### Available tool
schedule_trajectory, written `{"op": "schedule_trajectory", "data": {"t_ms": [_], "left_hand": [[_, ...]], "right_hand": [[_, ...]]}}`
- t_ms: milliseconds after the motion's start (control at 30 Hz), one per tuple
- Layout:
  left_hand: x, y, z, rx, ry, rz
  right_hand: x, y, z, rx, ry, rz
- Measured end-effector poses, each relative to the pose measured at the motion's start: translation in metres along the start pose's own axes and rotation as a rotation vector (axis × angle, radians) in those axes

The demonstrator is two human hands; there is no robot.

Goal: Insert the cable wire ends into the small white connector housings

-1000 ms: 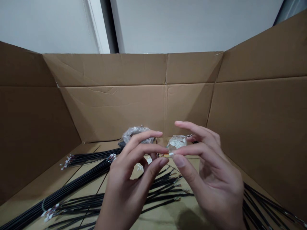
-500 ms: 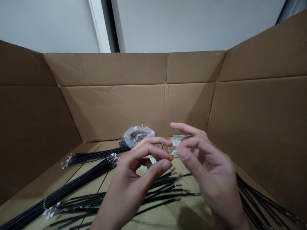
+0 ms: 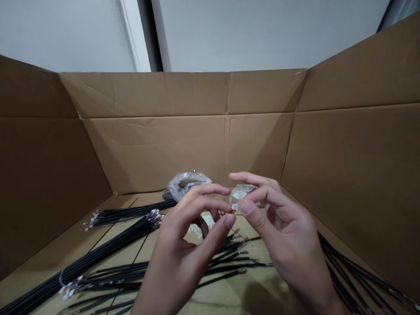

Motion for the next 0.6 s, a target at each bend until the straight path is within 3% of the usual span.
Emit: {"op": "schedule_trajectory", "data": {"t_ms": [267,600], "left_hand": [[0.0016,0.0008,-0.0021,-0.057,0.023,-0.005],[0.0024,0.0097,-0.0034,-0.248,0.044,-0.105]], "right_hand": [[0.0003,0.0014,-0.0034,-0.026,-0.025,-0.032],[0.001,0.0072,-0.0044,-0.069,0.016,-0.07]]}}
Point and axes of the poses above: each hand's wrist, its own x-axis away from the middle knuckle, its own z-axis out of the back of the hand, y = z × x, the point moved 7 cm from there along -x, towards the middle knuckle, and after that the axes turned 6 degrees about z, right-handed, at the moved point
